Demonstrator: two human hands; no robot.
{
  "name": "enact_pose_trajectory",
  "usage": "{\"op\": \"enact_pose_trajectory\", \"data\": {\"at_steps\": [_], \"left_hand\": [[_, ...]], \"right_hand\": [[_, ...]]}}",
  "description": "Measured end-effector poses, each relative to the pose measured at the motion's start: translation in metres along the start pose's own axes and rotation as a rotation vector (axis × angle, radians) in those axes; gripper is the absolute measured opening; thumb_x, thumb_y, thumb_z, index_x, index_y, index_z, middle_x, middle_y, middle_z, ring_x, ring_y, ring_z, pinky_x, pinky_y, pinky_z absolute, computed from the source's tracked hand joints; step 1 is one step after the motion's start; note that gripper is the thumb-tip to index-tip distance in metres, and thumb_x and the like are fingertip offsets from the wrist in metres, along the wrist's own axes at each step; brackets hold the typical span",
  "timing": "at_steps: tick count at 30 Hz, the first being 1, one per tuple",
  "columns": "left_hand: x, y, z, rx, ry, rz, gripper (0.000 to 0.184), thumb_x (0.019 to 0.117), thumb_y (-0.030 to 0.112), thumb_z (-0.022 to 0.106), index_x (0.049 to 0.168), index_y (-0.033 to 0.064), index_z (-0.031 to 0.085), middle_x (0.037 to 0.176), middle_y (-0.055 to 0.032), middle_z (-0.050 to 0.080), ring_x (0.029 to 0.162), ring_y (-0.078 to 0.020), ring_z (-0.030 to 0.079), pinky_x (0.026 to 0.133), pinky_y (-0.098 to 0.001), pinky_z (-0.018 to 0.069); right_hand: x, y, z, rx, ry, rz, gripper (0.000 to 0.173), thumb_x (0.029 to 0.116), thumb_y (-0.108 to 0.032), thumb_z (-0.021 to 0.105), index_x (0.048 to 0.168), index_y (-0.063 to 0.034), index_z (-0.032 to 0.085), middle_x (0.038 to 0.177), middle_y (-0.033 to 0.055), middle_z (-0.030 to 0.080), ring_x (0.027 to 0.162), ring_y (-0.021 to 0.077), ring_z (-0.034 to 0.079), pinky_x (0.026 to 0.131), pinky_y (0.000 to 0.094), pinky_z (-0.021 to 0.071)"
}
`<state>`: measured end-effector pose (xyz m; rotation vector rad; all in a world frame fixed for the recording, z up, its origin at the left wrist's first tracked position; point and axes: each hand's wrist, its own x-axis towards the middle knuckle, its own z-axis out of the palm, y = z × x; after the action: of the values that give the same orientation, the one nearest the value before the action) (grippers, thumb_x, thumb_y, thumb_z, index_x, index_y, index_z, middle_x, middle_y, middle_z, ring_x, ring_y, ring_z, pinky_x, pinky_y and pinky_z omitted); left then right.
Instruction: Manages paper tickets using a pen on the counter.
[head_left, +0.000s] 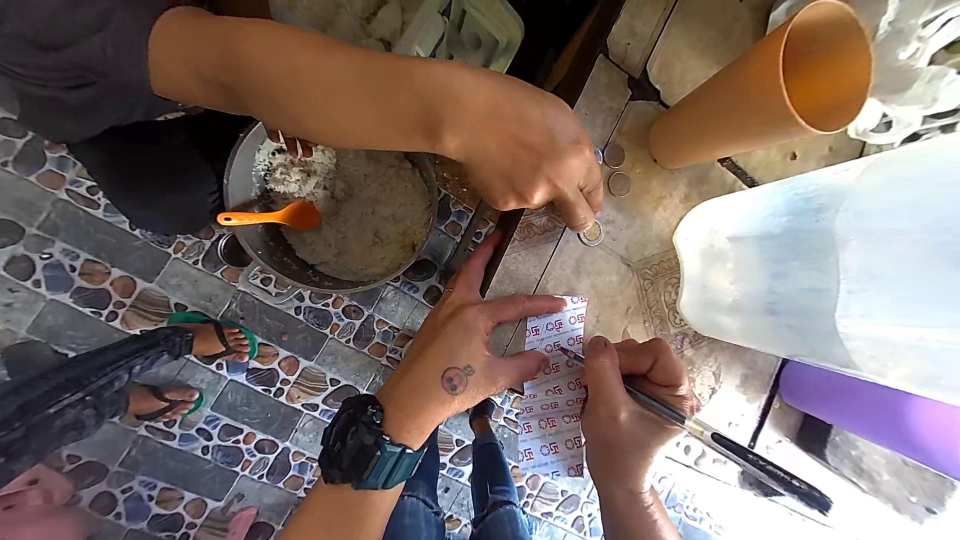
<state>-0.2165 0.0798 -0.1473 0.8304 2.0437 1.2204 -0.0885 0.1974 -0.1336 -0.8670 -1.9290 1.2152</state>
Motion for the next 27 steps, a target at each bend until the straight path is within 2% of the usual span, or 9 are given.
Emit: {"op": "enact_pose_trajectory", "data": {"at_steps": [10, 27], "left_hand": [[-0.0004, -0.0009, 0.0009, -0.01, 0.023, 0.018, 0.048, 0.0722, 0.045, 0.085, 0.118, 0.0504, 0.072, 0.169, -0.0059, 0.017, 0.15, -0.0198, 0.031, 0.105, -0.0428, 0.0507], [-0.0024, 0.0018, -0.0006, 0.0, 0.018, -0.005, 0.048, 0.0732, 0.043, 0.086, 0.118, 0.0501, 0.072, 0.17, -0.0035, 0.015, 0.151, -0.0203, 0.029, 0.104, -0.0462, 0.0507]], "right_hand": [[-0.0012, 0.0022, 0.0022, -0.01, 0.015, -0.034, 0.026, 0.0853, -0.007, 0.07, 0.068, -0.0183, 0.054, 0.058, -0.0082, 0.055, 0.048, 0.0001, 0.052, 0.043, 0.0143, 0.0451], [-0.0017, 0.0018, 0.0029, -0.065, 0.017, -0.055, 0.028, 0.0851, -0.006, 0.069, 0.067, -0.019, 0.052, 0.058, -0.0094, 0.052, 0.049, -0.0015, 0.05, 0.043, 0.0128, 0.0428]]}}
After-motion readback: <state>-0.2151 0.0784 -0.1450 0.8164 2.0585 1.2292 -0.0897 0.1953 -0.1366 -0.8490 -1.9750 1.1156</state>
